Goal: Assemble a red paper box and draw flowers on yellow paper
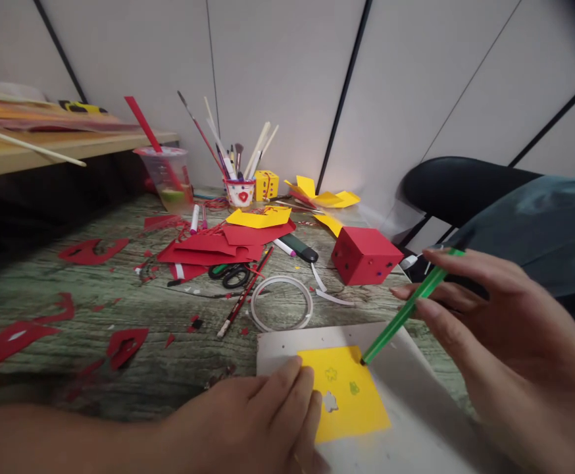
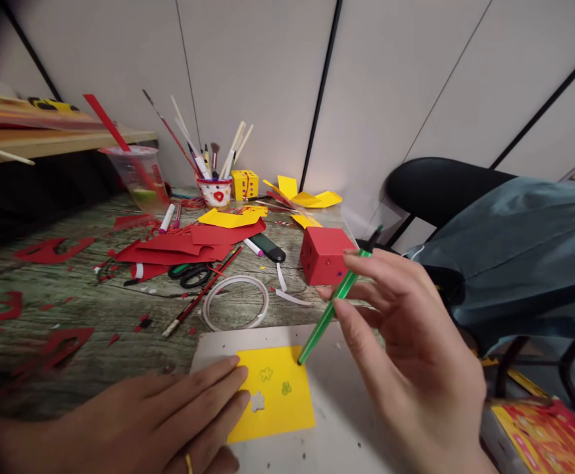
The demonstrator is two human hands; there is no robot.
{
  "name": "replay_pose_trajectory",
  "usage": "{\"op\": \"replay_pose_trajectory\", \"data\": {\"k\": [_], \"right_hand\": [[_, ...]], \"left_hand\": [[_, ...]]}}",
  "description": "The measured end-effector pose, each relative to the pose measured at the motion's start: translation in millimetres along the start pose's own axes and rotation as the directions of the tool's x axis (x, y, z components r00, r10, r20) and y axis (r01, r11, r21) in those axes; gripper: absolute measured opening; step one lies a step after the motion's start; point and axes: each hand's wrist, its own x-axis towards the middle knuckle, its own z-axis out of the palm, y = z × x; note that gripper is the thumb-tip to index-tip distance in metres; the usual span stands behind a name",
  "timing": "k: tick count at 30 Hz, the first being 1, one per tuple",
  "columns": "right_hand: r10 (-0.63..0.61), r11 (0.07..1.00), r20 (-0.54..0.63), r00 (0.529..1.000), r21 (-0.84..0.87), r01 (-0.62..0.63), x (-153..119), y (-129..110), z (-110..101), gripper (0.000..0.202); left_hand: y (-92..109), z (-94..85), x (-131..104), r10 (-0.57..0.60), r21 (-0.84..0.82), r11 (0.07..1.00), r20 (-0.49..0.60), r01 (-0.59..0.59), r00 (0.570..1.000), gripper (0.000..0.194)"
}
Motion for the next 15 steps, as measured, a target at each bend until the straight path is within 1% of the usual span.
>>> {"op": "replay_pose_trajectory", "data": {"k": [3,5,6,7,8,9,10,11,12,13,15], "right_hand": [[-0.026,0.995,-0.064,0.998,0.094,0.032,-3.9,-3.3,3.0,0.043],[-0.02,0.998,-0.07,0.997,0.058,0.024,-5.0,-2.4,3.4,0.047],[-0.017,1.0,-0.037,0.999,-0.005,0.017,-5.1,-0.7,3.1,0.043],[-0.022,0.996,0.028,0.999,-0.089,0.024,-4.9,1.9,2.7,0.036],[-0.017,0.983,0.119,0.993,-0.182,0.038,-4.5,5.1,2.4,0.024],[0.005,0.96,0.221,0.975,-0.273,0.057,-4.2,8.6,2.0,0.009],[0.053,0.933,0.303,0.952,-0.355,0.061,-3.9,11.9,1.8,0.006],[0.109,0.91,0.357,0.928,-0.411,0.052,-3.7,14.7,1.7,0.019],[0.163,0.896,0.378,0.911,-0.444,0.024,-3.6,16.7,1.7,0.027],[0.206,0.891,0.37,0.906,-0.453,-0.018,-3.5,17.6,1.8,0.033],[0.234,0.908,0.312,0.921,-0.407,-0.093,-3.0,16.5,2.5,0.037]], "left_hand": [[-0.1,2.6,-1.7,0.052,0.002,0.999,0.018,-0.052,0.998,0.022],[-1.7,0.6,-1.8,0.085,0.006,0.996,0.032,-0.085,0.996,0.021],[-2.4,-1.0,-1.7,0.089,0.008,0.996,0.036,-0.09,0.995,0.021],[-3.0,-2.5,-1.6,0.091,0.007,0.996,0.033,-0.091,0.995,0.021],[-3.3,-3.6,-1.6,0.09,0.009,0.996,0.031,-0.09,0.995,0.021],[-3.3,-4.2,-1.6,0.091,0.009,0.996,0.032,-0.091,0.995,0.021],[-2.9,-4.0,-1.7,0.094,0.008,0.995,0.035,-0.095,0.995,0.022],[-2.4,-3.3,-1.7,0.095,0.005,0.995,0.039,-0.095,0.995,0.022],[-1.7,-2.2,-1.6,0.092,0.004,0.996,0.041,-0.092,0.995,0.023],[-1.1,-1.0,-1.5,0.081,0.004,0.997,0.041,-0.082,0.996,0.022],[0.0,0.3,-0.7,0.054,-0.002,0.999,0.023,-0.054,0.998,0.021]]}}
